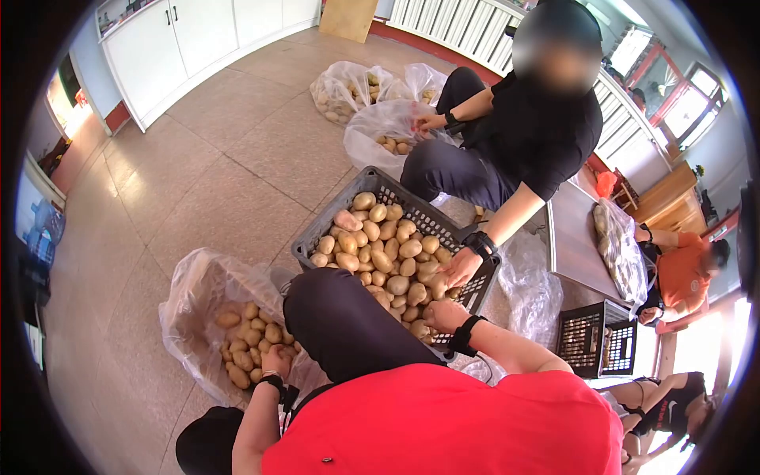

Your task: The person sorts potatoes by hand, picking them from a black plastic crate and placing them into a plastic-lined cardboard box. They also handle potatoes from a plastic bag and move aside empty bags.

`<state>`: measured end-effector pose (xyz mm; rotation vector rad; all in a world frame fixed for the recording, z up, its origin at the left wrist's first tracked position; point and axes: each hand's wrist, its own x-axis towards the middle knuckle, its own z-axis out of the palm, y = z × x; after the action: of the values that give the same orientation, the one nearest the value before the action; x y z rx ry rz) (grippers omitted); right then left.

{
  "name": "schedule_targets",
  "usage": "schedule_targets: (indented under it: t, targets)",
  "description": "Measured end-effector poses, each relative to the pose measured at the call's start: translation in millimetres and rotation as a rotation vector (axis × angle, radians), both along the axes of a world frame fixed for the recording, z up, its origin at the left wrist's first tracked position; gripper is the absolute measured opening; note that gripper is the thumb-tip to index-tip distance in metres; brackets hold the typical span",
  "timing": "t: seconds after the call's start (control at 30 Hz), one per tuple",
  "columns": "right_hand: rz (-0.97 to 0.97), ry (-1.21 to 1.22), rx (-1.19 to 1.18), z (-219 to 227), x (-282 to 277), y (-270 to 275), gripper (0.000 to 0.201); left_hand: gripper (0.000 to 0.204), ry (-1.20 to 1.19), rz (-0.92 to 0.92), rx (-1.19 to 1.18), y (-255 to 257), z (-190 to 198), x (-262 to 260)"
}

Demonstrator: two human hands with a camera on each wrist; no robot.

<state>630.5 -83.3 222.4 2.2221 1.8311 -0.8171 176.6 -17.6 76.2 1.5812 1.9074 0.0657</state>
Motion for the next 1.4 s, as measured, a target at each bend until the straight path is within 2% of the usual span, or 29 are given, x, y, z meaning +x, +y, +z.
schedule_targets:
  t: [0.07, 0.1, 0.17, 0.3, 0.37, 0.4, 0.47, 0.5, 0.53, 0.57, 0.63, 0.67, 0.7, 0.73, 0.77, 0.8, 0.83, 0.87, 0.9, 0.93, 0.97, 1.0, 1.03, 1.1, 1.13, 1.17, 1.3, 1.37, 1.4]
  targets:
    - [0.020, -0.021, -0.042, 7.7, -0.8, 3.1, 0.035, 0.034, 0.004, -0.115, -0.013, 3.6, 11.4, 2.2]
    - [0.021, -0.023, -0.042, 5.7, 0.7, 2.8, 0.035, 0.034, 0.002, -0.113, -0.013, 5.0, 5.9, 1.4]
    - [0.017, 0.004, 0.017, 5.0, 0.5, 4.0, 0.035, 0.034, -0.169, -0.091, -0.097, 10.4, -4.6, -0.3]
    - [-0.045, -0.038, -0.079, 15.2, 0.6, 14.6, 0.035, 0.036, -0.099, -0.145, -0.140, 10.4, -13.3, 2.2]
    - [-0.080, -0.182, 0.034, 1.8, 15.9, 16.3, 0.035, 0.037, -0.047, -0.182, -0.075, 7.9, -18.0, 2.2]
    - [-0.124, -0.201, 0.003, 21.9, 10.4, 24.0, 0.034, 0.037, -0.047, -0.180, -0.078, 8.2, -6.8, 4.2]
    - [-0.095, -0.287, -0.011, -17.2, 34.1, 29.4, 0.035, 0.037, 0.131, -0.228, -0.110, 9.9, 14.1, 7.4]
    - [-0.068, -0.373, -0.021, -38.7, 44.6, 33.9, 0.036, 0.037, 0.131, -0.225, -0.112, 8.7, 13.1, 4.5]
    - [-0.139, -0.325, 0.014, -48.0, 46.3, 38.3, 0.044, 0.037, 0.133, -0.233, -0.149, 7.9, 10.5, -0.2]
    - [-0.131, -0.323, 0.014, -65.4, 52.9, 45.1, 0.044, 0.037, 0.136, -0.239, -0.186, 6.6, 8.1, -4.0]
    - [0.048, -0.197, -0.254, -97.6, 63.6, 58.4, 0.053, 0.038, 0.116, -0.275, -0.197, 3.7, 3.4, -9.6]
    - [-0.043, -0.172, -0.220, -86.8, 50.6, 61.4, 0.061, 0.039, 0.096, -0.317, -0.211, -0.7, -0.9, -14.3]
    - [-0.020, -0.164, -0.233, -89.5, 45.1, 64.3, 0.061, 0.040, 0.077, -0.297, -0.194, -3.3, -9.0, -17.0]
    - [-0.098, -0.151, -0.208, -91.4, 41.4, 65.6, 0.062, 0.042, 0.059, -0.272, -0.180, -4.3, -17.7, -21.8]
    - [-0.169, -0.139, -0.188, -95.4, 39.2, 67.1, 0.064, 0.046, 0.033, -0.178, -0.217, -3.2, 18.1, -10.6]
    - [-0.178, -0.161, -0.197, -99.6, 38.8, 69.1, 0.067, 0.051, 0.039, -0.117, -0.229, -4.3, -22.4, -24.1]
    - [-0.183, -0.185, -0.210, -103.4, 40.8, 69.6, 0.069, 0.056, 0.070, -0.085, -0.283, -3.9, -3.9, -19.7]
    - [-0.141, -0.258, -0.222, -118.7, 48.1, 70.8, 0.071, 0.056, 0.052, -0.111, -0.273, -4.7, -19.4, -26.6]
    - [-0.180, -0.242, -0.151, -110.4, 42.9, 69.5, 0.069, 0.055, 0.071, -0.144, -0.249, -6.6, -23.4, -29.5]
    - [-0.235, -0.240, -0.155, -83.8, 26.0, 71.0, 0.066, 0.055, 0.071, -0.136, -0.237, -6.8, -19.1, -28.3]
    - [-0.217, -0.246, -0.148, -82.1, 24.3, 70.4, 0.059, 0.054, 0.036, -0.115, -0.230, -6.8, -9.2, -27.8]
    - [-0.217, -0.249, -0.114, -98.1, 34.3, 68.9, 0.058, 0.054, 0.030, -0.100, -0.199, -8.4, -3.2, -26.4]
    - [-0.221, -0.252, -0.078, -114.8, 42.8, 65.6, 0.056, 0.056, 0.009, -0.108, -0.174, -11.5, -13.8, -30.4]
    - [-0.285, -0.272, 0.026, -116.1, 38.7, 61.8, 0.054, 0.065, 0.016, -0.080, -0.255, -7.9, -2.8, -28.6]
    - [-0.363, -0.229, -0.068, -119.5, 42.1, 64.3, 0.065, 0.066, 0.012, -0.059, -0.281, -6.6, -2.7, -29.0]
    - [-0.406, -0.242, -0.072, -129.5, 47.3, 64.0, 0.067, 0.066, 0.006, -0.044, -0.271, -6.5, 2.5, -29.1]
    - [-0.376, -0.237, -0.035, -128.0, 48.6, 65.8, 0.065, 0.066, 0.002, -0.065, -0.291, -5.7, -6.7, -35.4]
    - [-0.431, -0.170, -0.055, -126.6, 52.3, 67.1, 0.060, 0.066, -0.013, -0.075, -0.281, -5.5, -8.5, -37.2]
    - [-0.372, -0.196, 0.015, -126.9, 50.9, 67.1, 0.057, 0.066, -0.030, -0.036, -0.300, -5.0, -6.2, -37.5]
